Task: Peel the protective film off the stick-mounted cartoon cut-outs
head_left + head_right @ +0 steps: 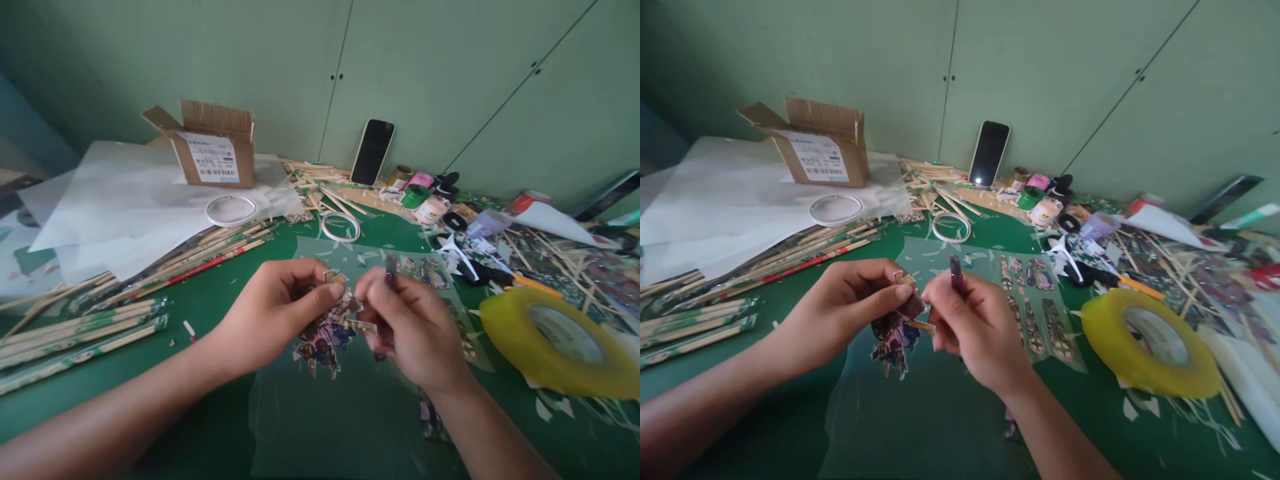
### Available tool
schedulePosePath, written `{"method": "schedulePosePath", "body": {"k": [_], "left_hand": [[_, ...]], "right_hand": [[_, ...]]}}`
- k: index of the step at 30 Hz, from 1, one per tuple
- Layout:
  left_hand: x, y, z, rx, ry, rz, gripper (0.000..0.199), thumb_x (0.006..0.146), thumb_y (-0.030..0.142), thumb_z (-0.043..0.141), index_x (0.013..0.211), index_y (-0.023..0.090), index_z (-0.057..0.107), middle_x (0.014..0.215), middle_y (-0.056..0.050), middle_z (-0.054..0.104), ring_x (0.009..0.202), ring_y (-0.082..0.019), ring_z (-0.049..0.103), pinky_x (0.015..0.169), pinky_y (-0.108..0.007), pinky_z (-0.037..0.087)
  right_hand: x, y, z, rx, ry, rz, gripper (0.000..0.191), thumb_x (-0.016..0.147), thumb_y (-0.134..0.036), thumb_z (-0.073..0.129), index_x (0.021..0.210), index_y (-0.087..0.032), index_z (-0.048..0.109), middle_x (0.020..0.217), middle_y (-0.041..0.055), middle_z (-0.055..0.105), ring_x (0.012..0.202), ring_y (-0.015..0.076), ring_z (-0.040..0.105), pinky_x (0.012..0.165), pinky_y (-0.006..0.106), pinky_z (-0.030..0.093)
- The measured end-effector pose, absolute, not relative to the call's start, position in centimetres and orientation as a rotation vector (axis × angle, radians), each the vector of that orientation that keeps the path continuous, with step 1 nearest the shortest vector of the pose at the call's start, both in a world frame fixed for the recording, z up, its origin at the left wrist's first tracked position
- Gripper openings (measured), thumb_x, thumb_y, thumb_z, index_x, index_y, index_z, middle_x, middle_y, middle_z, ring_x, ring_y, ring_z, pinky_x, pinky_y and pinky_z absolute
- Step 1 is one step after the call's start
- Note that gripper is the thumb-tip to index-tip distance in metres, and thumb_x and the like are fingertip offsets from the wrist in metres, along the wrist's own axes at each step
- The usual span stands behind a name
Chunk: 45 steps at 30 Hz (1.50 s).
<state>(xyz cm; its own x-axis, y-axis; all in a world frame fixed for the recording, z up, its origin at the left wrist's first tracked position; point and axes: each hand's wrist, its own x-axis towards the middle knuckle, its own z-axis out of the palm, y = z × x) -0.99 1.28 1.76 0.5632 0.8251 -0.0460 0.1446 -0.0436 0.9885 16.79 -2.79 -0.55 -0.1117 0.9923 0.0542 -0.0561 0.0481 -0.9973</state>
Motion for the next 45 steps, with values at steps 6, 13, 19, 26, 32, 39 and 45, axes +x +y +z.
{"method": "schedulePosePath", "body": {"k": [6,13,19,26,32,39,45], "left_hand": [[-0.7,1.1,1.9,1.433,0.871,0.639,0.025,0.086,0.034,0.058,0.07,0.016,0.051,0.055,0.006,0.044,0.046,-0.005,0.037,0.043,-0.018,0.027],[-0.6,1.0,1.7,1.346,0.882,0.689,0.02,0.085,0.034,0.057,0.077,0.015,0.057,0.063,0.002,0.054,0.052,-0.007,0.044,0.047,-0.019,0.031],[-0.4,0.8,1.6,1.391,0.909,0.695,0.03,0.088,0.042,0.053,0.076,0.015,0.057,0.058,0.004,0.049,0.048,-0.006,0.037,0.043,-0.018,0.026],[-0.4,0.7,1.6,1.328,0.891,0.719,0.026,0.086,0.038,0.057,0.074,0.014,0.056,0.059,0.004,0.053,0.05,-0.005,0.042,0.045,-0.016,0.03],[-0.4,1.0,1.5,1.374,0.951,0.727,0.026,0.086,0.038,0.057,0.073,0.016,0.054,0.06,0.004,0.056,0.049,-0.006,0.043,0.045,-0.017,0.031],[-0.1,0.7,1.6,1.397,1.006,0.715,0.028,0.086,0.039,0.056,0.07,0.017,0.051,0.055,0.006,0.048,0.045,-0.005,0.039,0.043,-0.017,0.029],[0.0,0.3,1.8,1.307,0.891,0.758,0.027,0.086,0.035,0.058,0.069,0.015,0.05,0.056,0.006,0.046,0.048,-0.005,0.036,0.045,-0.017,0.028]], "right_hand": [[17.0,-2.4,-0.6,-1.271,-1.421,1.006,0.033,0.096,-0.042,0.044,0.124,-0.029,0.055,0.053,-0.0058,0.052,0.038,0.0081,0.041,0.034,0.02,0.032],[16.6,-2.8,-1.2,-1.341,-1.667,0.636,0.017,0.095,-0.033,0.045,0.102,-0.023,0.057,0.057,-0.005,0.047,0.045,0.0107,0.045,0.042,0.023,0.037],[16.1,-3.0,-1.4,-1.257,-1.866,0.203,0.016,0.094,-0.019,0.044,0.107,-0.021,0.053,0.075,0.001,0.064,0.058,0.0119,0.059,0.053,0.023,0.042],[15.9,-2.9,-1.6,-1.32,-1.82,0.166,0.024,0.091,-0.024,0.051,0.068,-0.022,0.046,0.05,-0.0072,0.039,0.04,0.0068,0.033,0.042,0.022,0.029],[16.1,-2.5,-1.4,-1.321,-1.635,0.42,0.014,0.089,-0.029,0.054,0.102,-0.022,0.057,0.057,-0.0067,0.044,0.045,0.0096,0.043,0.045,0.022,0.037],[15.9,-2.9,-1.2,-1.27,-1.866,0.248,0.012,0.091,-0.019,0.042,0.087,-0.021,0.053,0.067,-0.0002,0.058,0.055,0.0128,0.053,0.053,0.025,0.04],[15.3,-2.9,-1.0,-1.194,-1.944,0.285,0.014,0.089,-0.014,0.037,0.087,-0.021,0.049,0.066,-0.0009,0.056,0.054,0.0124,0.051,0.052,0.024,0.04]]}}
